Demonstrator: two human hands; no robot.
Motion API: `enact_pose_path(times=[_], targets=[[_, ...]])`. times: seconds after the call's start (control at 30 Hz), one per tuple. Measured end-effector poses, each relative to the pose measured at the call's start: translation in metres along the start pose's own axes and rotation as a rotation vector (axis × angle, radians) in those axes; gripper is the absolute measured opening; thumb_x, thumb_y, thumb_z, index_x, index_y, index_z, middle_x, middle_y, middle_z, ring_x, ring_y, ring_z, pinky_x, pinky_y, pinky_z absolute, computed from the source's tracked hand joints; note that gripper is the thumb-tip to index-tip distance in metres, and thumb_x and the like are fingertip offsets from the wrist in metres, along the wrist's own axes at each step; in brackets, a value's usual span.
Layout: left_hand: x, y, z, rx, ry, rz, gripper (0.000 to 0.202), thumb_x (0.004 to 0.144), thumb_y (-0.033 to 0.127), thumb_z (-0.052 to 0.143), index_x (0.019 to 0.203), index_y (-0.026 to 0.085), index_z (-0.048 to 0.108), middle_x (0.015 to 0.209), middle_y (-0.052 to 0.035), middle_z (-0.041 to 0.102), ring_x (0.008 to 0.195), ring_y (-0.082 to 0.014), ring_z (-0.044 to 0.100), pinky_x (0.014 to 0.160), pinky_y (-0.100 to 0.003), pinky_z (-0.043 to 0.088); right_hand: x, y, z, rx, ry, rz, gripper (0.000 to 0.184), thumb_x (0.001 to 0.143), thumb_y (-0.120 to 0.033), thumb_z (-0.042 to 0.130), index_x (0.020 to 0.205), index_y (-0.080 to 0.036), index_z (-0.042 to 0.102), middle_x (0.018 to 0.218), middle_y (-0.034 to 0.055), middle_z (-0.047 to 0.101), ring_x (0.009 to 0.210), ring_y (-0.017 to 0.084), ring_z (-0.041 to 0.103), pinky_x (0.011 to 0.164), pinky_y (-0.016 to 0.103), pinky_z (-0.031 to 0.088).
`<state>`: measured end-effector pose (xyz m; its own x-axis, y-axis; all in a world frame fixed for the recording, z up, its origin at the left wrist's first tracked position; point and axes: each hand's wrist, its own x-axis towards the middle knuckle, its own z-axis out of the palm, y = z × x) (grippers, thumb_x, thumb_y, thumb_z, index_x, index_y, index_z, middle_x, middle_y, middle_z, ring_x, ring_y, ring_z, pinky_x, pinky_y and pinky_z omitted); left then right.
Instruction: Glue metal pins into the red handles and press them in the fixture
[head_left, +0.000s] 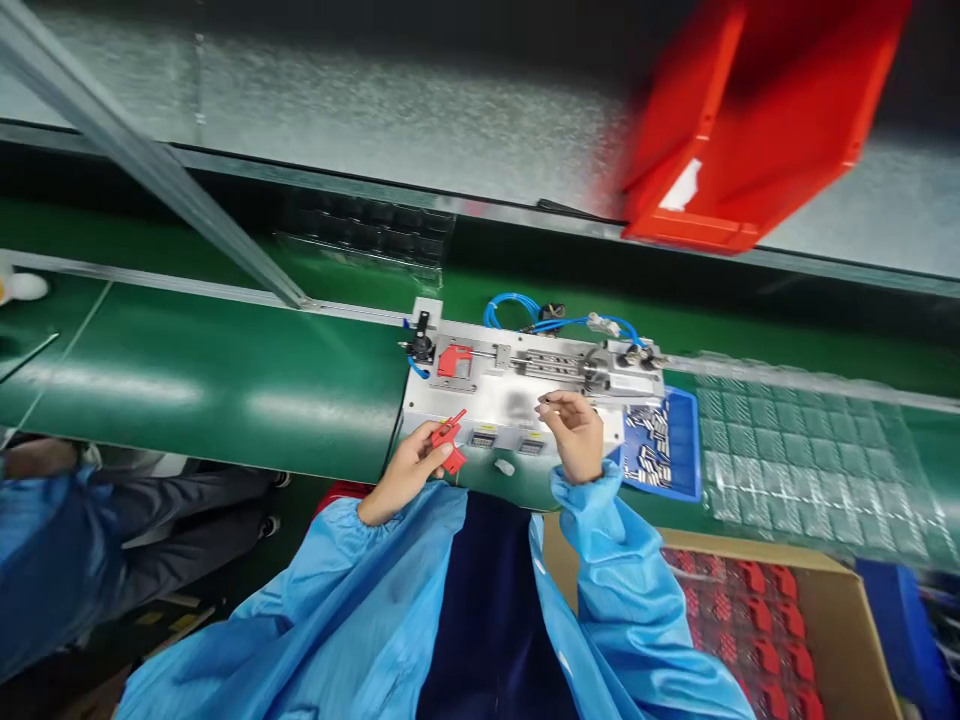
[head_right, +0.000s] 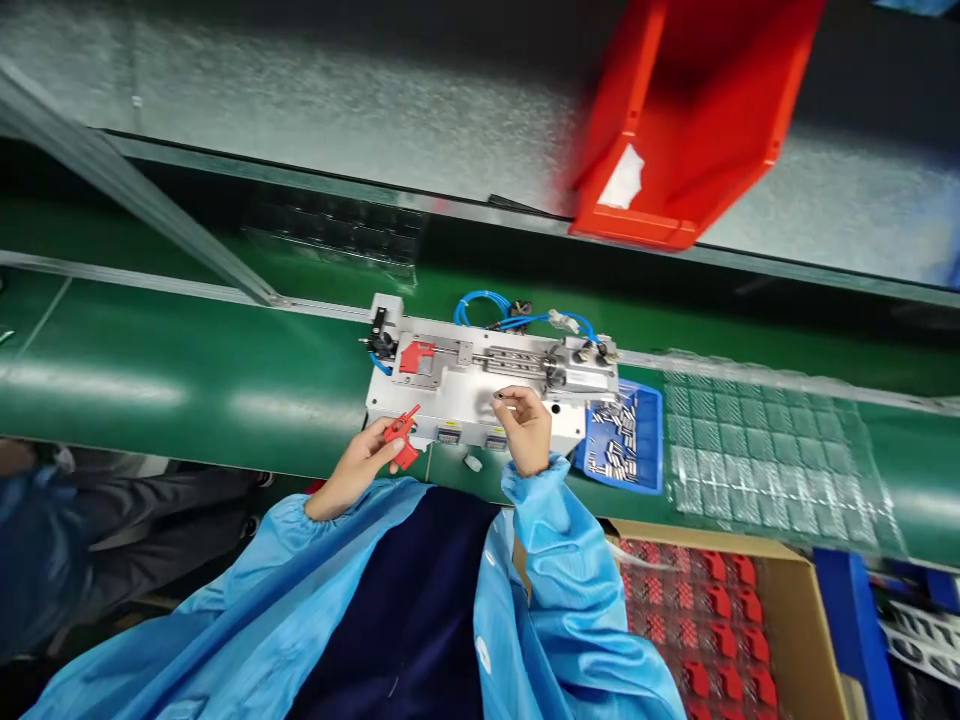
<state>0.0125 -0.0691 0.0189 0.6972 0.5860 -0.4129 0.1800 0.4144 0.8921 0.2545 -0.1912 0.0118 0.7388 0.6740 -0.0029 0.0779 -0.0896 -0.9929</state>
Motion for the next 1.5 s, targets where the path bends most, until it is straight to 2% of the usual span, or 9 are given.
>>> enact_pose_path(times=[0.1, 0.2, 0.37, 0.53, 0.73, 0.83, 1.03, 1.23, 1.5], targets=[[0.001, 0.002, -0.005, -0.040, 0.045, 0.030, 0.053, 0.081, 0.065, 0.076, 0.102, 0.018, 0.063, 0.072, 0.0028, 0.062, 0.052, -0.0088, 0.052, 0.054, -0.026, 0.042, 0.033, 0.004, 0.045, -0.174, -0.178, -0.113, 0.025, 0.088, -0.048, 0.073, 0.095, -0.025, 0.068, 0.095, 0.0048, 0.075, 0.081, 0.020, 0.069, 0.072, 0.035, 0.059], [-0.001, 0.006, -0.009, -0.068, 0.077, 0.057, 0.053, 0.081, 0.065, 0.076, 0.101, 0.018, 0.062, 0.073, 0.0023, 0.063, 0.051, -0.0091, 0.053, 0.055, -0.026, 0.044, 0.062, 0.005, 0.084, -0.435, -0.309, -0.235, 0.009, 0.091, -0.032, 0.064, 0.095, -0.024, 0.067, 0.096, 0.0056, 0.073, 0.084, 0.022, 0.068, 0.077, 0.037, 0.057], [-0.003, 0.008, -0.016, -0.106, 0.098, 0.080, 0.049, 0.083, 0.064, 0.075, 0.094, 0.019, 0.059, 0.072, 0.0023, 0.065, 0.050, -0.0095, 0.055, 0.056, -0.027, 0.047, 0.084, 0.004, 0.113, -0.763, -0.374, -0.360, 0.018, 0.091, -0.019, 0.055, 0.101, -0.023, 0.069, 0.101, 0.0091, 0.072, 0.094, 0.027, 0.066, 0.081, 0.040, 0.053], [0.001, 0.003, -0.019, -0.159, 0.165, 0.062, 0.049, 0.081, 0.063, 0.076, 0.093, 0.019, 0.059, 0.068, 0.0031, 0.064, 0.052, -0.0110, 0.057, 0.057, -0.027, 0.048, 0.082, 0.005, 0.109, -0.758, -0.390, -0.396, 0.016, 0.093, -0.021, 0.055, 0.102, -0.024, 0.069, 0.107, 0.0088, 0.070, 0.087, 0.024, 0.066, 0.077, 0.038, 0.054], [0.007, 0.004, -0.018, -0.146, 0.146, 0.035, 0.043, 0.082, 0.057, 0.077, 0.094, 0.019, 0.060, 0.075, 0.0007, 0.066, 0.057, -0.0112, 0.057, 0.058, -0.027, 0.048, 0.086, 0.013, 0.082, -0.521, -0.135, -0.352, 0.016, 0.095, -0.034, 0.058, 0.101, -0.024, 0.069, 0.097, 0.0068, 0.070, 0.079, 0.022, 0.065, 0.076, 0.039, 0.060], [0.009, 0.006, -0.017, -0.134, 0.133, 0.024, 0.044, 0.081, 0.057, 0.077, 0.095, 0.019, 0.060, 0.077, 0.0005, 0.067, 0.058, -0.0109, 0.056, 0.058, -0.027, 0.048, 0.090, 0.015, 0.068, -0.455, -0.076, -0.333, 0.021, 0.093, -0.039, 0.062, 0.105, -0.024, 0.070, 0.096, 0.0068, 0.072, 0.083, 0.024, 0.068, 0.083, 0.043, 0.061], [0.011, 0.007, -0.018, -0.107, 0.093, 0.010, 0.043, 0.083, 0.056, 0.077, 0.097, 0.019, 0.060, 0.079, 0.0004, 0.067, 0.059, -0.0106, 0.056, 0.060, -0.027, 0.049, 0.084, 0.014, 0.070, -0.419, -0.106, -0.317, 0.021, 0.095, -0.042, 0.060, 0.101, -0.026, 0.072, 0.097, 0.0069, 0.074, 0.084, 0.025, 0.070, 0.087, 0.044, 0.061], [0.010, 0.007, -0.020, -0.099, 0.112, 0.010, 0.042, 0.084, 0.056, 0.076, 0.096, 0.019, 0.061, 0.080, -0.0003, 0.067, 0.059, -0.0107, 0.055, 0.061, -0.027, 0.049, 0.085, 0.018, 0.080, -0.638, -0.193, -0.433, 0.014, 0.095, -0.030, 0.059, 0.095, -0.026, 0.073, 0.099, 0.0086, 0.075, 0.102, 0.030, 0.065, 0.095, 0.047, 0.054], [0.009, 0.002, -0.020, -0.115, 0.140, 0.012, 0.044, 0.083, 0.058, 0.076, 0.096, 0.018, 0.060, 0.081, -0.0007, 0.067, 0.059, -0.0108, 0.054, 0.060, -0.027, 0.047, 0.087, 0.022, 0.080, -0.706, -0.185, -0.500, 0.016, 0.096, -0.028, 0.057, 0.096, -0.025, 0.073, 0.099, 0.0082, 0.073, 0.101, 0.030, 0.060, 0.093, 0.047, 0.049]])
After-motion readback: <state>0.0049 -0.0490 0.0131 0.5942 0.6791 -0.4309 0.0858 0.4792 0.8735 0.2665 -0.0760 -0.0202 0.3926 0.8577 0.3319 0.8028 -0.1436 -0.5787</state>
